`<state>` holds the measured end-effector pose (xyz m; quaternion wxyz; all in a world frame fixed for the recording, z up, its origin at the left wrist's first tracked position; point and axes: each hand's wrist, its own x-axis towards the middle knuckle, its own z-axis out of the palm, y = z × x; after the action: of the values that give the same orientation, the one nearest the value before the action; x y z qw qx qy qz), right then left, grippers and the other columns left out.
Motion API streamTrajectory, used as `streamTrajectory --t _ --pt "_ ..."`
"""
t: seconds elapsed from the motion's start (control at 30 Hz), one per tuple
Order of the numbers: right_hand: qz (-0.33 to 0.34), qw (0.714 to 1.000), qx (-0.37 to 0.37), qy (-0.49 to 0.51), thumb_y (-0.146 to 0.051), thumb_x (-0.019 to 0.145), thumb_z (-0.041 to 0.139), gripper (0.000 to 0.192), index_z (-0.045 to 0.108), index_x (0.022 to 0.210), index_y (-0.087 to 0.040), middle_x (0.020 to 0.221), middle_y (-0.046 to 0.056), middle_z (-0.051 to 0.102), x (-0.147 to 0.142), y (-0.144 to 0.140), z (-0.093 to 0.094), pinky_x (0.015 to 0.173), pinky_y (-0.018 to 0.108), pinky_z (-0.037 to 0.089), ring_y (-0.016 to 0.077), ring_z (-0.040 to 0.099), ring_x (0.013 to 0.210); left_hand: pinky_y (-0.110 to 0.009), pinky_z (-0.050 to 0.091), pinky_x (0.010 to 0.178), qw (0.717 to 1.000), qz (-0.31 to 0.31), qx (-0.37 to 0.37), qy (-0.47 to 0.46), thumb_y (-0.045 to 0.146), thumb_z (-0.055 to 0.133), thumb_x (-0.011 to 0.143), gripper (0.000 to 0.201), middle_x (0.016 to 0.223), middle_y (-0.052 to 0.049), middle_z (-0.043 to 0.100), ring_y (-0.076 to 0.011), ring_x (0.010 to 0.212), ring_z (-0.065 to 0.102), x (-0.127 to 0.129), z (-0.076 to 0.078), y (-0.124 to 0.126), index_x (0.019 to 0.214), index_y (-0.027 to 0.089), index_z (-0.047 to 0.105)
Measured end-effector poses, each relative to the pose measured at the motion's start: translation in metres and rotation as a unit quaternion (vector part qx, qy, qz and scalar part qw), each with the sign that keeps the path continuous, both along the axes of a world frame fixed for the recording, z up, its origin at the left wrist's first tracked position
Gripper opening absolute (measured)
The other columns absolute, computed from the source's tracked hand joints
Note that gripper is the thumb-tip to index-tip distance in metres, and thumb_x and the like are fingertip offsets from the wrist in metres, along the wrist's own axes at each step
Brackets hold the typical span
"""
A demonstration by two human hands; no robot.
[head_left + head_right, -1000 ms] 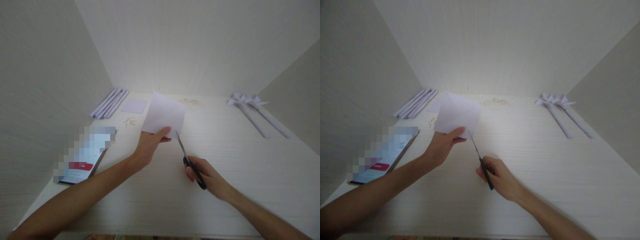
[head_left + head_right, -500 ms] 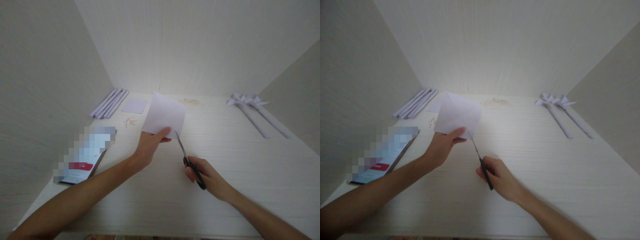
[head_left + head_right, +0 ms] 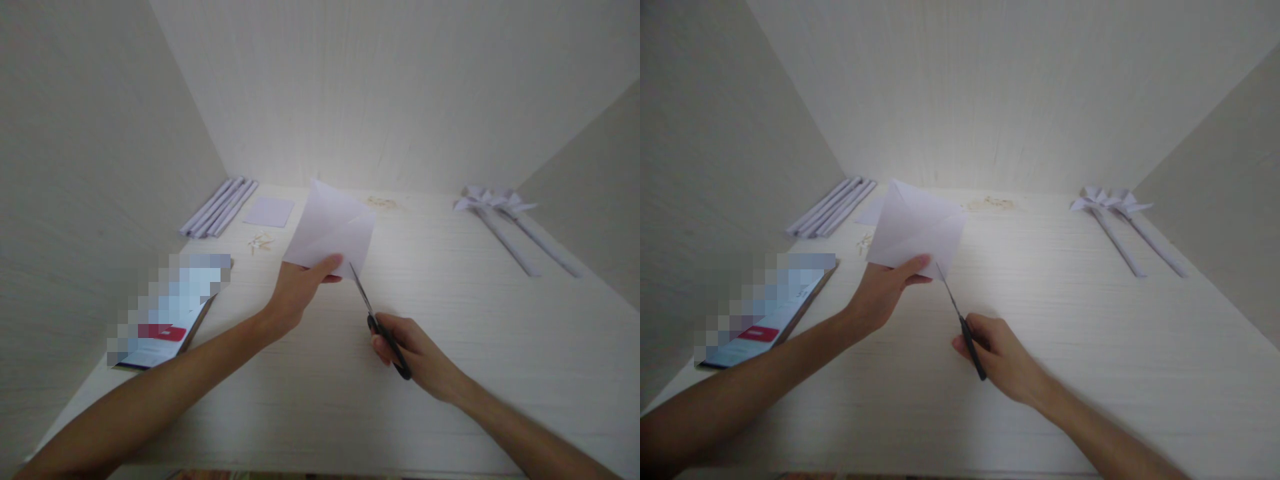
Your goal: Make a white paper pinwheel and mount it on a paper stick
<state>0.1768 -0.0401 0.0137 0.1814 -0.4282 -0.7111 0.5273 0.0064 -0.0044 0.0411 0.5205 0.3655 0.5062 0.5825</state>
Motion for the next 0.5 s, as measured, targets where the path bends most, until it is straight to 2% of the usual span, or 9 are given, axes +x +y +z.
streamTrajectory --t 0.5 --pt "-0.003 1.0 0.005 -0.008 -0.049 0.079 0.039 0.039 0.035 0.055 -0.018 0.051 -0.004 0.034 0.0019 -0.0001 -0.002 0.042 0.022 0.024 0.0075 0.032 0.047 -0.024 0.053 0.055 1.0 -0.008 0.004 0.015 0.027 0.067 0.057 0.039 0.086 -0.007 0.065 -0.0164 0.073 0.06 -0.0015 -0.0012 0.0 0.094 0.015 0.062"
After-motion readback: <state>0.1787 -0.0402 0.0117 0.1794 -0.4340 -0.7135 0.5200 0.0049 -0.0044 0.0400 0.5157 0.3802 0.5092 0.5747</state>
